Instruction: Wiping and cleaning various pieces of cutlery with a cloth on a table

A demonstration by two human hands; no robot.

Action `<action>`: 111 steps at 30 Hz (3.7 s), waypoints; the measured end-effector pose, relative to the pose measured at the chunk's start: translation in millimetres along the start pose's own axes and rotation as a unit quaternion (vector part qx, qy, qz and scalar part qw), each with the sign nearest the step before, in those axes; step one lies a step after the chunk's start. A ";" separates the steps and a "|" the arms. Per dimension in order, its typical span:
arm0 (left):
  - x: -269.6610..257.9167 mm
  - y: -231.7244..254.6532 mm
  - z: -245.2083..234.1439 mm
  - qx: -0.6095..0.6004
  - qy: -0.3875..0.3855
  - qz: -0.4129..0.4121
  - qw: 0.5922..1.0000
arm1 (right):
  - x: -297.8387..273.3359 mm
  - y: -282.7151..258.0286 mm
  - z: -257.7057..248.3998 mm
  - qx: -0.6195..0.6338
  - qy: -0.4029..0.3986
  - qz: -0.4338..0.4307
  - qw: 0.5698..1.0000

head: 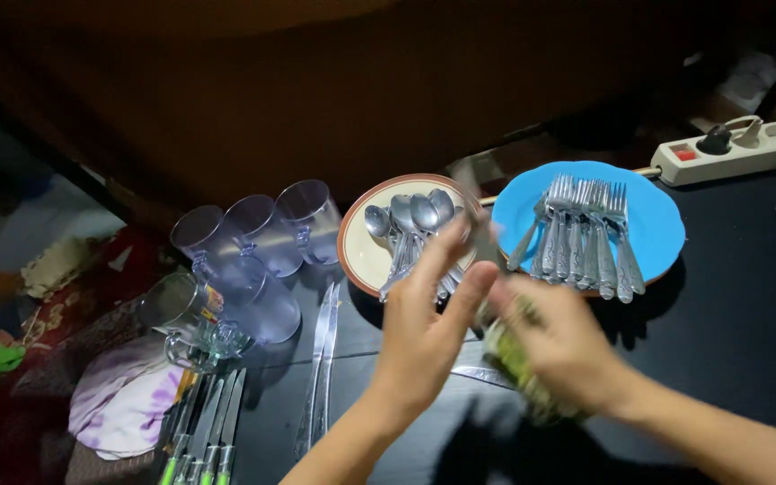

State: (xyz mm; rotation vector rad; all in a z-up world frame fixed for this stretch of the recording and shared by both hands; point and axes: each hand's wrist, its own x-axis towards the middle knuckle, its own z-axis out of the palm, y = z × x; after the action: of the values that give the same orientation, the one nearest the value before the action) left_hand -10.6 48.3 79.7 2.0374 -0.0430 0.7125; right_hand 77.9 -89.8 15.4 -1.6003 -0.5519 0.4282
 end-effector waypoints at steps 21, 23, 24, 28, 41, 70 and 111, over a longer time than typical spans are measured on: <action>-30.8 -37.9 -91.0 -0.233 0.113 -0.243 0.935 | -29.6 13.7 79.6 -0.191 -0.314 -0.102 0.924; -45.8 -67.4 -101.2 -0.222 0.101 -0.279 0.929 | -28.9 20.4 99.8 -0.228 -0.382 0.011 0.895; -55.6 -91.2 -104.4 -0.221 0.101 -0.282 0.928 | -26.5 34.3 113.6 -0.227 -0.383 0.013 0.895; -92.6 -160.1 -111.5 0.155 0.028 -0.351 0.923 | -11.8 79.6 165.1 -0.187 -0.342 0.064 0.918; -121.2 -236.9 -111.7 0.297 -0.068 -0.209 0.929 | 27.0 96.3 203.8 -0.254 -0.354 0.014 0.900; -123.0 -104.8 -51.0 0.362 -0.127 -0.112 0.917 | -36.2 67.7 -85.3 -0.689 -0.309 0.194 0.627; -102.7 -147.4 121.7 0.032 -0.056 0.004 0.998 | 45.3 -27.5 -29.3 0.108 0.322 0.112 0.934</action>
State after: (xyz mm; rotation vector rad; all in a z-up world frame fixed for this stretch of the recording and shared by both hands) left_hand 5.8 7.9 -132.9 2.1383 -0.0939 0.6104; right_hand 128.8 -85.7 47.9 -1.4820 0.1755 0.1047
